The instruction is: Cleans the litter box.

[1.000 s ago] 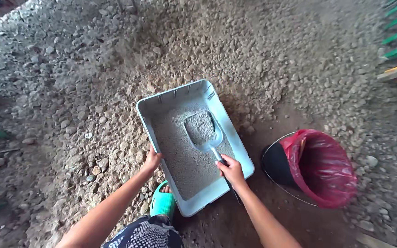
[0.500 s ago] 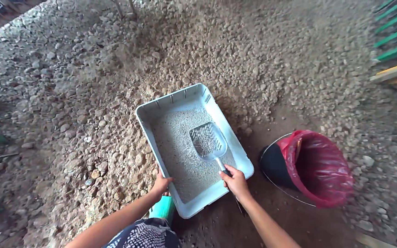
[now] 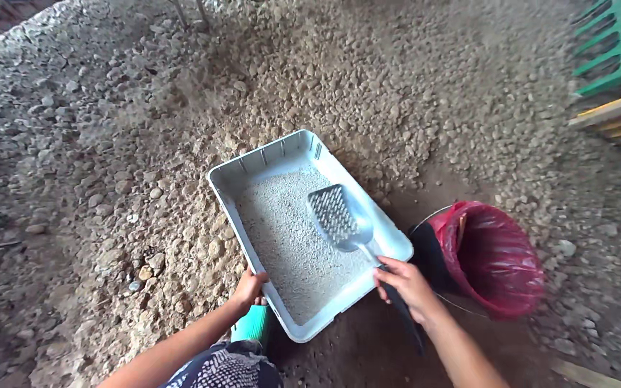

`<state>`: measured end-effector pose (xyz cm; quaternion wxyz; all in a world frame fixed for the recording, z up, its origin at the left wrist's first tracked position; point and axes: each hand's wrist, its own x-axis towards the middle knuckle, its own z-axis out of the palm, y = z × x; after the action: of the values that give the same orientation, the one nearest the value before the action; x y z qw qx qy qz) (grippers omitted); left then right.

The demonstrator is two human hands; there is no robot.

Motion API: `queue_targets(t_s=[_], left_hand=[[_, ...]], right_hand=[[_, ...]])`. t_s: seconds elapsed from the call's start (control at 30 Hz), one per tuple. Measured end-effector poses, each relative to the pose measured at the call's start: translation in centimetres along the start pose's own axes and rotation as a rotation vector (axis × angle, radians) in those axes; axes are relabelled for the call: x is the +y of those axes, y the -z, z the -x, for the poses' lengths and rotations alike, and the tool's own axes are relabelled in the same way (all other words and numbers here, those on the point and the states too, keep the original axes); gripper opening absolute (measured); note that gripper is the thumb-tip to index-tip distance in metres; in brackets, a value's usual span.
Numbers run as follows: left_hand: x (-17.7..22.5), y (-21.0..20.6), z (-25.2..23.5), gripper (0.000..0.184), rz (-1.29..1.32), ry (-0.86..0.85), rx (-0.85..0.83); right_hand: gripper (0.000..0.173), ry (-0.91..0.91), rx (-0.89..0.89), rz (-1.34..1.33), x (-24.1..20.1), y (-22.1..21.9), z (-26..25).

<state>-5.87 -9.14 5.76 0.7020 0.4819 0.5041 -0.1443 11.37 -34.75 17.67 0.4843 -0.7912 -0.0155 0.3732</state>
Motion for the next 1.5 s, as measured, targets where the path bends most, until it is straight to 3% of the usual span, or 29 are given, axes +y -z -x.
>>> queue_targets(t_s=[0.2, 0.33, 0.43, 0.53, 0.67, 0.77, 0.87, 1.0, 1.1, 1.2, 1.33, 1.43, 1.5], left_hand=[[5.3, 1.9, 3.3, 0.012, 0.143, -0.083, -0.113], [5.9, 2.6, 3.7, 0.012, 0.14, -0.06, -0.114], [3.3, 2.1, 1.9, 0.027, 0.086, -0.073, -0.1], [-0.7, 1.5, -1.8, 0.055, -0.051, -0.053, -0.08], [-2.7, 1.9, -4.8, 0.073, -0.13, -0.028, -0.083], [-1.5, 2.7, -5.5, 0.074, -0.013, -0.041, -0.05], [0.9, 3.4, -7.1, 0.085, 0.052, -0.088, 0.032], [1.1, 3.2, -7.9, 0.07, -0.026, -0.144, 0.116], [1.3, 3.0, -7.2, 0.054, 0.01, -0.294, 0.132], [2.9, 3.2, -5.0, 0.062, 0.045, -0.401, 0.141], [5.4, 3.5, -3.1, 0.078, -0.038, -0.563, 0.154], [7.2, 2.5, 0.0, 0.081, 0.015, -0.609, 0.16], [7.9, 1.8, 4.0, 0.081, 0.122, -0.586, 0.143]], right_hand=[[0.039, 0.246, 0.303, -0.114, -5.6, 9.2, 5.6], [0.035, 0.274, 0.509, -0.148, -3.7, 15.8, 8.7], [0.037, 0.088, 0.75, 0.088, 0.2, 18.7, 9.9], [0.048, -0.232, 0.889, 0.678, 5.2, 19.6, 9.3], [0.049, -0.534, 0.845, 1.01, 9.2, 18.6, 6.9], [0.047, -0.495, 0.851, 1.048, 12.2, 19.4, 4.3], [0.044, -0.466, 0.753, 1.044, 11.5, 19.7, 2.6], [0.044, -0.483, 0.576, 1.1, 10.0, 20.6, 0.8], [0.041, -0.548, 0.426, 1.111, 7.2, 20.7, -0.3], [0.042, -0.518, 0.397, 1.127, 3.0, 19.5, -0.9], [0.042, -0.23, 0.365, 1.044, -4.2, 16.2, 1.3], [0.039, 0.001, 0.272, 0.945, -6.3, 14.7, 5.2], [0.037, -0.093, 0.26, 0.878, -9.3, 13.4, 8.4]])
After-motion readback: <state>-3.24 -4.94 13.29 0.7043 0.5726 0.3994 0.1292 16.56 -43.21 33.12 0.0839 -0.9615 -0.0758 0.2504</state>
